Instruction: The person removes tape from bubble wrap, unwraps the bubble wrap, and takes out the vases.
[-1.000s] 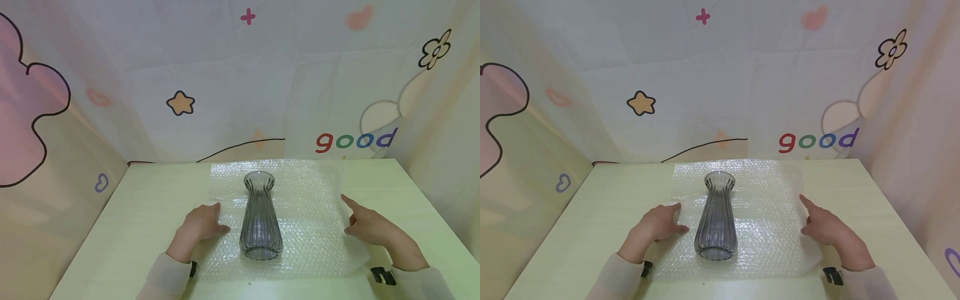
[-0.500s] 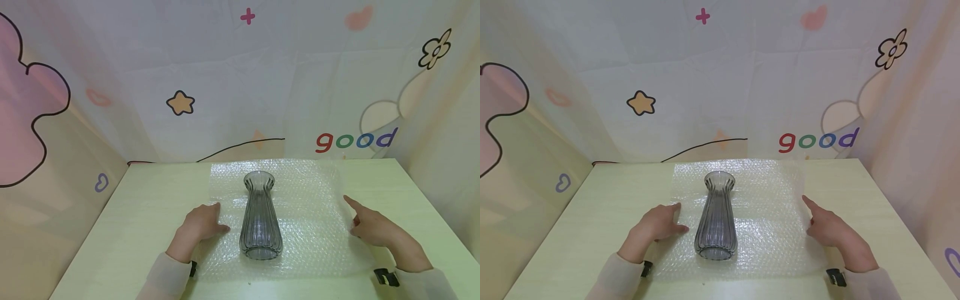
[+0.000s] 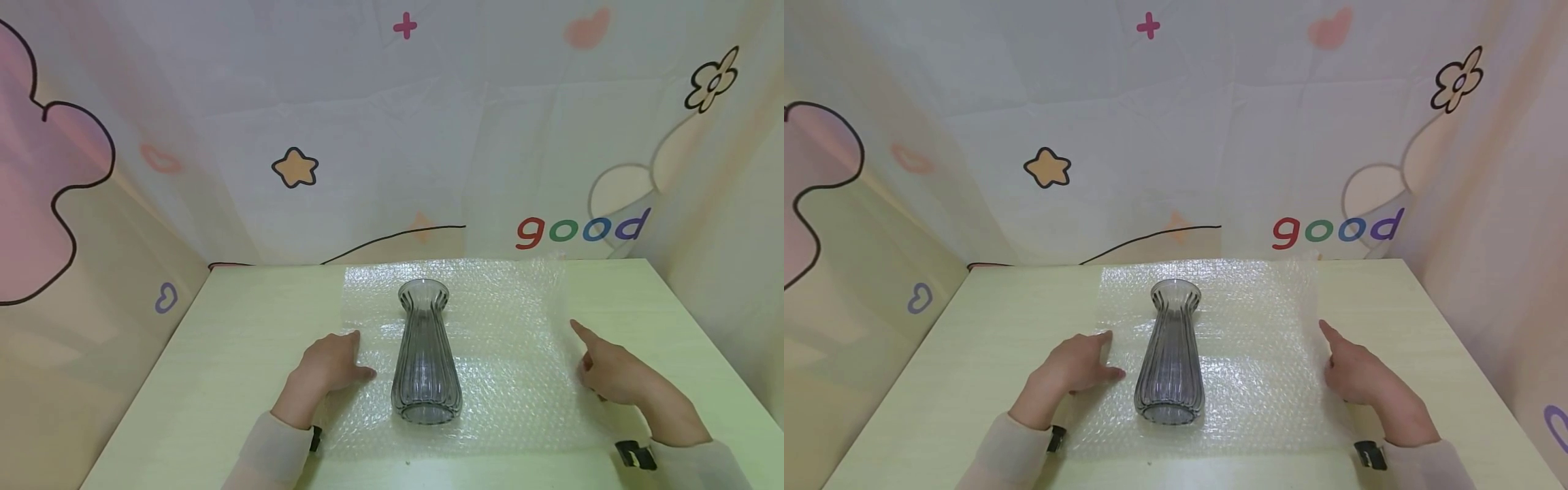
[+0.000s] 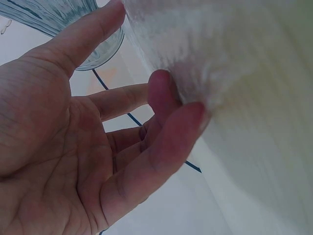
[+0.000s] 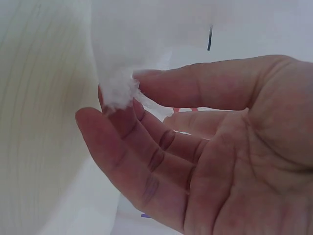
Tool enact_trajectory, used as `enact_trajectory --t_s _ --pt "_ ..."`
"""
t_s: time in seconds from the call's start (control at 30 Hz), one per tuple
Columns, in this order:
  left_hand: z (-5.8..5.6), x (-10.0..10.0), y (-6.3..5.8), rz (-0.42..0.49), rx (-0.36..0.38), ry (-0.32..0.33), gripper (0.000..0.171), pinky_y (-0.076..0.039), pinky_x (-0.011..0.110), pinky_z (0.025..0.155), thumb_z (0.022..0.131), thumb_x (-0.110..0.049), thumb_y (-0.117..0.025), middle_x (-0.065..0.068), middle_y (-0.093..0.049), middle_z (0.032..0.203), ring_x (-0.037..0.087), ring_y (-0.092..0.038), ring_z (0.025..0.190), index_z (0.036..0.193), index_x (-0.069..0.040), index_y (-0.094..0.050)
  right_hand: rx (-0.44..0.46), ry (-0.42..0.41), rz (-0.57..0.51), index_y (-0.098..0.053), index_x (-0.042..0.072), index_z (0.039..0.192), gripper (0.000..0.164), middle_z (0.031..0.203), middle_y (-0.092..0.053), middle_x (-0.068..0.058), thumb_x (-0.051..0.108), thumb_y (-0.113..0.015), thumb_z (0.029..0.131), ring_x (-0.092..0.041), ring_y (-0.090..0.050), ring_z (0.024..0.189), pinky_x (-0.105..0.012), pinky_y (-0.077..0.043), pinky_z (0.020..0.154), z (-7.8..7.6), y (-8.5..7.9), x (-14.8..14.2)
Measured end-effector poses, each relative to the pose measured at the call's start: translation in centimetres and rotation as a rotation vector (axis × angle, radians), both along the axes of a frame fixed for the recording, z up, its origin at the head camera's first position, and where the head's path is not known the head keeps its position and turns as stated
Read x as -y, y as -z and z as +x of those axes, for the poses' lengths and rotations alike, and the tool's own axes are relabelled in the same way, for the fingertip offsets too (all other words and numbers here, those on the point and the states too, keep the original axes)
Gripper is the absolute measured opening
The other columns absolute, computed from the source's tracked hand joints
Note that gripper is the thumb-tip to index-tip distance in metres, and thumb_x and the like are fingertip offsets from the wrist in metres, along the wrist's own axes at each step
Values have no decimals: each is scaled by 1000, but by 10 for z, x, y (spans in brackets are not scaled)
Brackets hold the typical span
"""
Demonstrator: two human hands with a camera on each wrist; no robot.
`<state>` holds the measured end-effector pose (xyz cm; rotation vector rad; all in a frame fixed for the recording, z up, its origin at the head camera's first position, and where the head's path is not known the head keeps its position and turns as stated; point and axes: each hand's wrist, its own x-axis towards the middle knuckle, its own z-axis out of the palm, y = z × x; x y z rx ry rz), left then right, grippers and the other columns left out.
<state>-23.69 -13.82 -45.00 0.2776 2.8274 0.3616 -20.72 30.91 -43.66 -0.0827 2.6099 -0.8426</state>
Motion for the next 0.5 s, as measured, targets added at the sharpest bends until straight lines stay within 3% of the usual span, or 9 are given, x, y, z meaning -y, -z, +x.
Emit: enact_trajectory --t_s 0.5 --pt "0 0 0 4 -3 2 87 -58 53 89 85 -44 -84 23 -69 130 42 -69 112 151 0 -49 3 -1 -27 8 1 164 87 89 -54 -10 -5 -47 96 -19 -51 65 -31 -43 55 2 3 -5"
